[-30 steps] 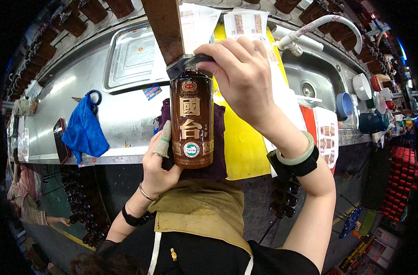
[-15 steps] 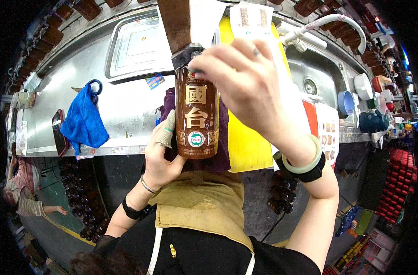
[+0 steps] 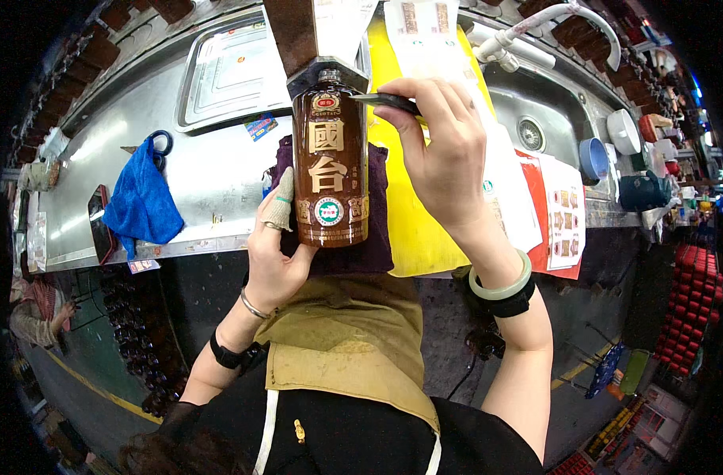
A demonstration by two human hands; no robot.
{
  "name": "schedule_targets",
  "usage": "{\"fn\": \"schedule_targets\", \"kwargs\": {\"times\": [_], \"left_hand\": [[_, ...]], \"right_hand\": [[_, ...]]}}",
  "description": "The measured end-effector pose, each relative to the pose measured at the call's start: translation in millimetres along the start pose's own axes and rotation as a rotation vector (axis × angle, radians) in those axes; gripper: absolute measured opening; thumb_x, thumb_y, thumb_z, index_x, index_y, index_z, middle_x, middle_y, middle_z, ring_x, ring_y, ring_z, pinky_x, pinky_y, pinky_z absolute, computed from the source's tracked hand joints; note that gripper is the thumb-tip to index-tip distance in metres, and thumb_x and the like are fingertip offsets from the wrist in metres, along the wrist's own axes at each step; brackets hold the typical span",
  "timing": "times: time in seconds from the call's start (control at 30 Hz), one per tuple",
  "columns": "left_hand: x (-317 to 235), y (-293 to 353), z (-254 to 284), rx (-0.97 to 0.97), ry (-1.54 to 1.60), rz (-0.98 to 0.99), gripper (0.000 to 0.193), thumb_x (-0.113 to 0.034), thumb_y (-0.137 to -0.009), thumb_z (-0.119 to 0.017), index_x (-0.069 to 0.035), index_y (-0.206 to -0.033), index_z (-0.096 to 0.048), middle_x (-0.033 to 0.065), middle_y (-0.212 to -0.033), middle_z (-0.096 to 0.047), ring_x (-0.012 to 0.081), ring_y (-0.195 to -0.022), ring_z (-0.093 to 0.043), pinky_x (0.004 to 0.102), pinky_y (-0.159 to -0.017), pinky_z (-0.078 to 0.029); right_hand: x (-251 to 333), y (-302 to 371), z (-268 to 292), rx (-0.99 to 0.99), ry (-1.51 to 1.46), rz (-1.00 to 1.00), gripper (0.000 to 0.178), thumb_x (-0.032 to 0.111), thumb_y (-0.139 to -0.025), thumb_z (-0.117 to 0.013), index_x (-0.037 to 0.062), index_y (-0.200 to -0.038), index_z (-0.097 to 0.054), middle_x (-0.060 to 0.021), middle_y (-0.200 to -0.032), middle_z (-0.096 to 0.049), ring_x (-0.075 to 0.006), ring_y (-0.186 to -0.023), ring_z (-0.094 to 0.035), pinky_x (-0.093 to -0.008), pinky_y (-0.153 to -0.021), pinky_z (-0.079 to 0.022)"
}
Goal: Applying decorative labels and security seals to glass liquor bottles using a scraper for precision.
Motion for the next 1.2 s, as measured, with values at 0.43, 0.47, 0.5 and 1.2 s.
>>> {"fn": "schedule_targets", "kwargs": {"times": [0.43,0.47,0.5,1.2], "left_hand": [[2,1,2,-0.030,0.005,0.063,0.078,-0.005,-0.077,-0.085,0.004,-0.149,-0.054,0.0227,-0.149,-0.059,0.0415,-0.138,-0.055,0.0474,-0.116,-0.044],[4,1,3,-0.045,0.032,0.082,0.076,-0.008,-0.076,-0.086,0.005,-0.145,-0.058,0.0219,-0.149,-0.060,0.0432,-0.138,-0.053,0.0496,-0.117,-0.043],[4,1,3,-0.048,0.008,0.064,0.075,-0.008,-0.076,-0.087,0.004,-0.144,-0.059,0.0210,-0.148,-0.061,0.0425,-0.137,-0.054,0.0490,-0.117,-0.043],[-55,-16,-1,0.050,-0.584,-0.279,0.054,-0.014,-0.091,-0.063,-0.043,-0.135,-0.072,0.0091,-0.165,-0.047,0.0376,-0.148,-0.042,0.0580,-0.124,-0.031]], "right_hand": [[1,55,27,-0.124,-0.396,-0.461,0.028,0.005,-0.096,-0.077,0.0008,-0.122,-0.066,-0.0080,-0.091,-0.071,-0.0138,-0.080,-0.066,-0.0288,-0.077,-0.054],[2,63,19,-0.073,-0.372,-0.494,0.030,0.003,-0.096,-0.076,0.0013,-0.124,-0.064,-0.0075,-0.093,-0.070,-0.0128,-0.082,-0.066,-0.0283,-0.075,-0.053],[8,72,5,0.031,-0.406,-0.487,0.027,0.003,-0.096,-0.075,0.0020,-0.121,-0.066,-0.0072,-0.093,-0.069,-0.0131,-0.081,-0.065,-0.0274,-0.073,-0.051],[-9,113,1,-0.071,-0.532,-0.750,0.020,0.005,-0.103,-0.069,-0.0001,-0.123,-0.067,0.0003,-0.102,-0.064,-0.0051,-0.088,-0.055,-0.0210,-0.078,-0.045]]}}
Point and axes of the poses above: each hand's wrist, its own y-axis away from the middle knuckle, its own z-axis out of the back of the hand, x = y × z, the point moved 10 cm from there along -y, towards the middle knuckle
